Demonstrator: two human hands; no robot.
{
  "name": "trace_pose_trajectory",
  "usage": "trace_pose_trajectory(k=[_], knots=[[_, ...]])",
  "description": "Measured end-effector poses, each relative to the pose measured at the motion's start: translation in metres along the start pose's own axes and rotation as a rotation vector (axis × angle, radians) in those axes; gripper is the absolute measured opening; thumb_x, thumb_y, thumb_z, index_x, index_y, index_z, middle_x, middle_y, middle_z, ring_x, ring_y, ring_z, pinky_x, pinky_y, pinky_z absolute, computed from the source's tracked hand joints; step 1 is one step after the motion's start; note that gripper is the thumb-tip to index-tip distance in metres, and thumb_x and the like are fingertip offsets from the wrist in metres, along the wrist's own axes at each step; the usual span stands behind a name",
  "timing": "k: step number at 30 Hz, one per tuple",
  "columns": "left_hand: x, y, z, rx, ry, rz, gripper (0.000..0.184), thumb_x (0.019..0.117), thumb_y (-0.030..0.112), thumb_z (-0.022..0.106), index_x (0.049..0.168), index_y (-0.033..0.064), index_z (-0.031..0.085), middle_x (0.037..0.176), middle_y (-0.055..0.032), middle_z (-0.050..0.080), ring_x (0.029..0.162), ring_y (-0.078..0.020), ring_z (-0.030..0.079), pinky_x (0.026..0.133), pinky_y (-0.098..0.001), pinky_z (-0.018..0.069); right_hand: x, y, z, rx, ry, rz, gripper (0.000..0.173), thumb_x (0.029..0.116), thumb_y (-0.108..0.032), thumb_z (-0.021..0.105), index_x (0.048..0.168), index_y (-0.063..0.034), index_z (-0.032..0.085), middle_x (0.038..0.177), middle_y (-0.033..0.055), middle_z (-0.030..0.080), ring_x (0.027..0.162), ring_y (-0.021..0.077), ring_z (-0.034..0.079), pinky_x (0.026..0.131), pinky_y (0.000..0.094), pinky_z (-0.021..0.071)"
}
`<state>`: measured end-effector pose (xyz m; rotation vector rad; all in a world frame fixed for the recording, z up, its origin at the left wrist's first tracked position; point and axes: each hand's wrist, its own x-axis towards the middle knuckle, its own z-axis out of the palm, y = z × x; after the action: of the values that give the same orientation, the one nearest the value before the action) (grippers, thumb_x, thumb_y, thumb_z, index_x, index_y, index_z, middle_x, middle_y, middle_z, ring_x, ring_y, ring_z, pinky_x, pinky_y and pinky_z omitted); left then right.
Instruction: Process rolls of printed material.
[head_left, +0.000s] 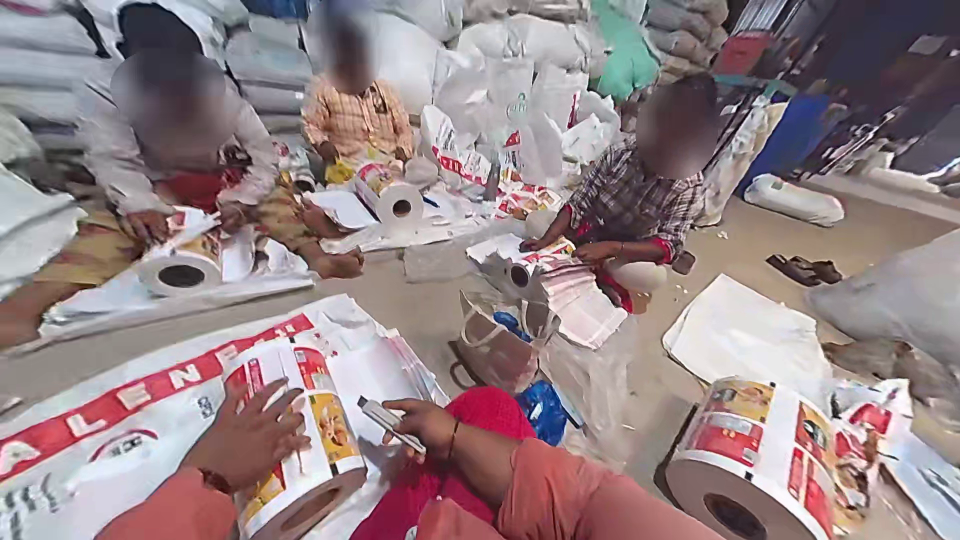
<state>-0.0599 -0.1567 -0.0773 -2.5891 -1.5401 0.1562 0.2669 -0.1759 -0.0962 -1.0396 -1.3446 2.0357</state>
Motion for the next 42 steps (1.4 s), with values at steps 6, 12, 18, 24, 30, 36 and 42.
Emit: trace_pose_trajectory(k=[6, 12, 18, 24, 30, 36, 42], knots=[[-0.003, 0.003, 0.018, 0.003, 0.126, 0.041, 0.041, 0.0934, 0.052, 0.061, 0.088, 0.0147, 0.079, 0.121, -0.0135, 0.072, 0.132, -0.0427, 0.056, 0.104, -0.0653, 0.0443, 0.004, 0.011, -0.001, 0.041, 0.006, 0.010, 0.056, 0.1033, -0.008, 0.044, 0.158, -0.0167, 0.037, 0.096, 0.0117, 0.068, 0.047, 0.0091, 0.046, 0.042, 0.0250, 0.0407], [-0.009, 0.013, 0.037, -0.147, 0.363, -0.012, 0.048, 0.0909, 0.050, 0.053, 0.073, 0.0107, 0.074, 0.104, -0.0124, 0.074, 0.119, -0.0443, 0.062, 0.099, -0.0689, 0.0433, 0.015, 0.001, -0.003, 0.015, -0.028, 0.036, 0.055, 0.1039, -0.008, 0.043, 0.158, -0.0159, 0.036, 0.097, 0.0124, 0.068, 0.047, 0.0092, 0.047, 0.042, 0.0247, 0.0411], [-0.007, 0.014, 0.043, -0.149, 0.415, 0.058, 0.061, 0.0939, 0.056, 0.042, 0.073, 0.0084, 0.072, 0.100, -0.0119, 0.075, 0.109, -0.0437, 0.066, 0.095, -0.0669, 0.0453, 0.019, 0.001, 0.000, 0.023, -0.060, 0.061, 0.056, 0.1039, -0.007, 0.042, 0.159, -0.0159, 0.035, 0.098, 0.0122, 0.068, 0.047, 0.0084, 0.047, 0.042, 0.0240, 0.0408], [0.003, 0.016, 0.044, -0.113, 0.422, 0.097, 0.072, 0.0967, 0.066, 0.028, 0.077, 0.0113, 0.071, 0.093, -0.0104, 0.073, 0.094, -0.0400, 0.067, 0.089, -0.0640, 0.0478, 0.019, 0.000, -0.001, -0.044, -0.041, 0.077, 0.054, 0.1046, -0.008, 0.043, 0.158, -0.0161, 0.037, 0.097, 0.0122, 0.069, 0.048, 0.0092, 0.048, 0.043, 0.0253, 0.0410], [0.007, 0.015, 0.041, -0.022, 0.392, 0.149, 0.071, 0.0936, 0.072, 0.032, 0.074, 0.0177, 0.073, 0.087, -0.0062, 0.071, 0.097, -0.0372, 0.068, 0.087, -0.0619, 0.0498, 0.025, 0.003, 0.001, 0.027, -0.020, 0.098, 0.055, 0.1035, -0.008, 0.043, 0.157, -0.0152, 0.037, 0.096, 0.0117, 0.068, 0.048, 0.0084, 0.048, 0.043, 0.0244, 0.0412], [0.011, 0.022, 0.036, -0.102, 0.420, 0.199, 0.063, 0.0948, 0.064, 0.045, 0.071, 0.0126, 0.073, 0.080, -0.0090, 0.072, 0.091, -0.0398, 0.069, 0.083, -0.0631, 0.0535, -0.036, -0.050, -0.006, 0.598, -0.384, -0.360, 0.051, 0.1008, -0.019, 0.045, 0.151, -0.0243, 0.044, 0.106, 0.0057, 0.070, 0.051, 0.0027, 0.048, 0.041, 0.0154, 0.0366], [0.007, 0.025, 0.018, -0.123, 0.071, 0.084, 0.058, 0.1012, 0.061, 0.045, 0.090, 0.0126, 0.075, 0.099, -0.0089, 0.072, 0.112, -0.0358, 0.063, 0.103, -0.0588, 0.0441, -0.063, -0.122, -0.009, 0.713, 0.100, -0.482, 0.031, 0.1068, -0.017, 0.040, 0.135, -0.0138, 0.053, 0.100, 0.0077, 0.069, 0.051, 0.0028, 0.053, 0.041, 0.0151, 0.0420]])
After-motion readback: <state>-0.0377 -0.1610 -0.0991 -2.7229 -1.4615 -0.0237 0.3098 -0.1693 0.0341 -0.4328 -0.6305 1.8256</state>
